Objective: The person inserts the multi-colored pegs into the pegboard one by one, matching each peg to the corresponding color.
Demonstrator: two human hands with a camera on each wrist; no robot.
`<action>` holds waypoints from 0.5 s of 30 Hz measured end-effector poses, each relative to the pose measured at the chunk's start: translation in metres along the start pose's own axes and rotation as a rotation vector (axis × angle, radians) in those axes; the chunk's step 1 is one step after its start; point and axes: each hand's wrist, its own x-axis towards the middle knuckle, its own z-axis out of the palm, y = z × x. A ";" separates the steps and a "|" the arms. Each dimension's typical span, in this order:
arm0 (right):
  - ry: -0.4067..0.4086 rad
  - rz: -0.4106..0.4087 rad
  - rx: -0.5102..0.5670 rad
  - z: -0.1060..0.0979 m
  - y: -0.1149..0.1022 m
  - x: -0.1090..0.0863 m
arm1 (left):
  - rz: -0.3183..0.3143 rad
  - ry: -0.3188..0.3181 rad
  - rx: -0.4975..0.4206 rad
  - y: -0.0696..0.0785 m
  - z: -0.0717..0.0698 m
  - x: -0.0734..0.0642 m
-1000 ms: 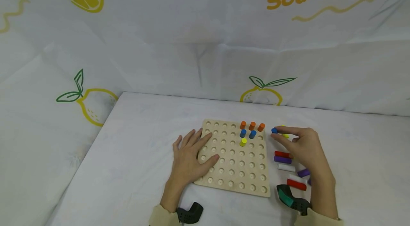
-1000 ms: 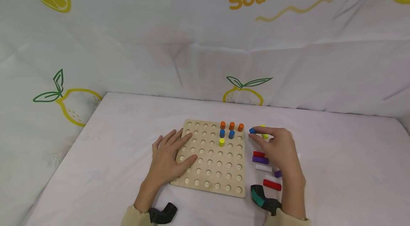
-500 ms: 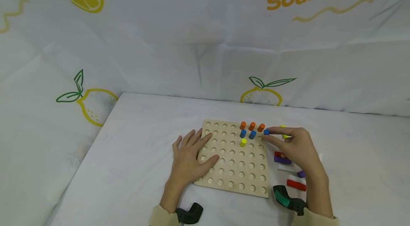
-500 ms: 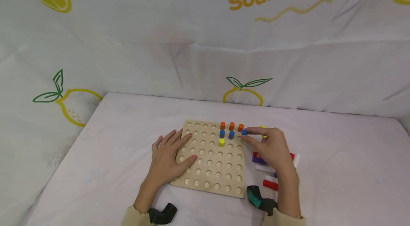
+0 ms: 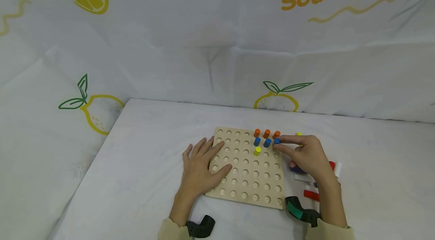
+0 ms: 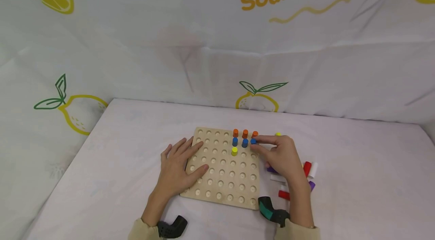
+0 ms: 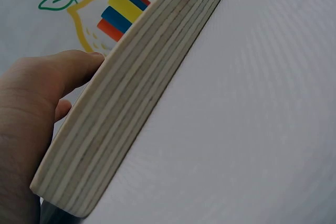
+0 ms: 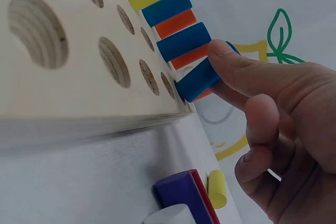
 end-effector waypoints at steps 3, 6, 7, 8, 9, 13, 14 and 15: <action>-0.002 0.010 0.010 0.001 0.001 0.001 | 0.004 0.006 0.001 0.000 0.001 0.000; -0.001 0.004 0.019 0.002 0.002 0.002 | 0.004 0.006 0.000 0.000 0.001 0.001; -0.001 0.002 0.022 0.003 0.002 0.003 | 0.003 0.005 -0.001 0.000 0.001 0.001; -0.002 0.000 0.023 0.003 0.002 0.003 | 0.000 0.003 0.000 0.000 0.001 0.001; -0.002 -0.003 0.023 0.003 0.003 0.003 | -0.002 0.001 0.000 0.000 0.001 0.001; 0.002 -0.014 0.015 0.004 0.003 0.003 | -0.007 -0.005 -0.002 0.000 0.001 0.001; 0.003 -0.018 0.013 0.004 0.003 0.003 | -0.007 -0.005 -0.002 0.000 0.001 0.001; 0.006 -0.023 0.008 0.004 0.004 0.003 | -0.006 -0.004 -0.003 0.000 0.001 0.001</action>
